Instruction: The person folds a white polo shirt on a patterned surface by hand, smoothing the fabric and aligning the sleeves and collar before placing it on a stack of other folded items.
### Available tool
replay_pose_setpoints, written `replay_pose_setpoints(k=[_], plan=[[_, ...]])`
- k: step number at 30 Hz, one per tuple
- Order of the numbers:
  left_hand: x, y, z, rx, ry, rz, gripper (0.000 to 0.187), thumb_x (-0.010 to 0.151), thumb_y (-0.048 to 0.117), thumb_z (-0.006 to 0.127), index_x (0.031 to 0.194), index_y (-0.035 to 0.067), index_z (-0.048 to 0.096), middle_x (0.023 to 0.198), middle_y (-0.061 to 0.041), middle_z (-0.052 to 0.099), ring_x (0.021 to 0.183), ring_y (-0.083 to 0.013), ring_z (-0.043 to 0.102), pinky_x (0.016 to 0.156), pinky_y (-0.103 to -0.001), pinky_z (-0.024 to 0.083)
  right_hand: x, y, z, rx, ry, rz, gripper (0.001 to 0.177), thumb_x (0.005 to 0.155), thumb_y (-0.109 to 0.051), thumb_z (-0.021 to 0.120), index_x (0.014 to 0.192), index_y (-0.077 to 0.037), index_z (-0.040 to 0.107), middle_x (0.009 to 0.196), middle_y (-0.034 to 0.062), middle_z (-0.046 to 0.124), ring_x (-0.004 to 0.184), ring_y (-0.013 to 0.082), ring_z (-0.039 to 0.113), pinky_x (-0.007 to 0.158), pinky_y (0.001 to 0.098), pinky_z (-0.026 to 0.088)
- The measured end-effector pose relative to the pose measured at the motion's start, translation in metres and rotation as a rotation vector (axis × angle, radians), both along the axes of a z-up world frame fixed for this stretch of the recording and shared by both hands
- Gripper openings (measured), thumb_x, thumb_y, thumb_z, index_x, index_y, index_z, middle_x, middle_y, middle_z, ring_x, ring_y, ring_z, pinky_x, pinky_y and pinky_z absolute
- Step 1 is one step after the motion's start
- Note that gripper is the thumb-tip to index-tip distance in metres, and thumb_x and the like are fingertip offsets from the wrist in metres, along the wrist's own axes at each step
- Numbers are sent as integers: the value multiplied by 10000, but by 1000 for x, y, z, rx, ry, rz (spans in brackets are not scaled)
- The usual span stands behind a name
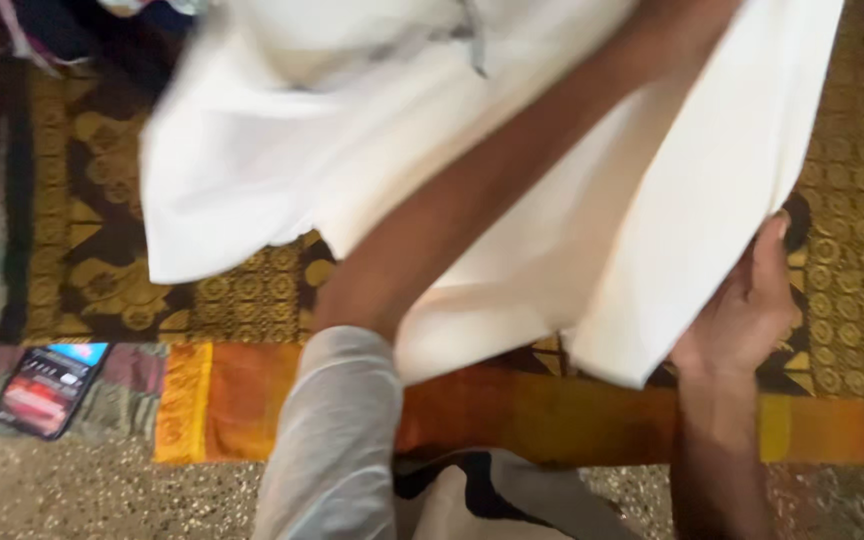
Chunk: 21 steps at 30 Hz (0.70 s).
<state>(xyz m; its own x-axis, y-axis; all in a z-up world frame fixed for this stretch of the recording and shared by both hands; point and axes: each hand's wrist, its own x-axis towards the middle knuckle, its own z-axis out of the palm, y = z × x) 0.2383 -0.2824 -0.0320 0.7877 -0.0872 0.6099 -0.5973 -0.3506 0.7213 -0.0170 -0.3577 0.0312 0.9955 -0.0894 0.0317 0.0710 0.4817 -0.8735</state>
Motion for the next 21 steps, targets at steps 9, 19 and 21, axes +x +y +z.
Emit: replay_pose_setpoints(k=[9, 19, 21], plan=[[-159, -14, -66, 534, -307, -316, 338, 949, 132, 644, 1260, 10, 590, 1250, -141, 659, 1236, -246, 624, 1212, -498, 383, -64, -81, -49, -514, 349, -191, 777, 867, -264, 757, 1490, -224, 294, 1491, 212, 436, 1361, 345, 488, 1041, 491, 490], [-298, 166, -29, 706, 149, -107, 672, 831, 389, 668, 1320, -65, 590, 1505, -327, 413, 1450, -452, 344, 1209, -589, 237, -23, -36, -72, -1544, -32, -130, 371, 783, -166, 925, 1102, -128, 741, 1501, 103, 537, 1374, 308, 475, 1131, 449, 444], [-307, 185, -25, 882, 118, -11, 295, 870, 90, 693, 1159, 42, 662, 1477, -208, 547, 1451, -378, 467, 1257, -551, 320, -21, -39, -70, -1526, -55, -151, 284, 811, -166, 928, 1043, -118, 771, 1474, 73, 591, 1366, 279, 496, 1140, 432, 436]])
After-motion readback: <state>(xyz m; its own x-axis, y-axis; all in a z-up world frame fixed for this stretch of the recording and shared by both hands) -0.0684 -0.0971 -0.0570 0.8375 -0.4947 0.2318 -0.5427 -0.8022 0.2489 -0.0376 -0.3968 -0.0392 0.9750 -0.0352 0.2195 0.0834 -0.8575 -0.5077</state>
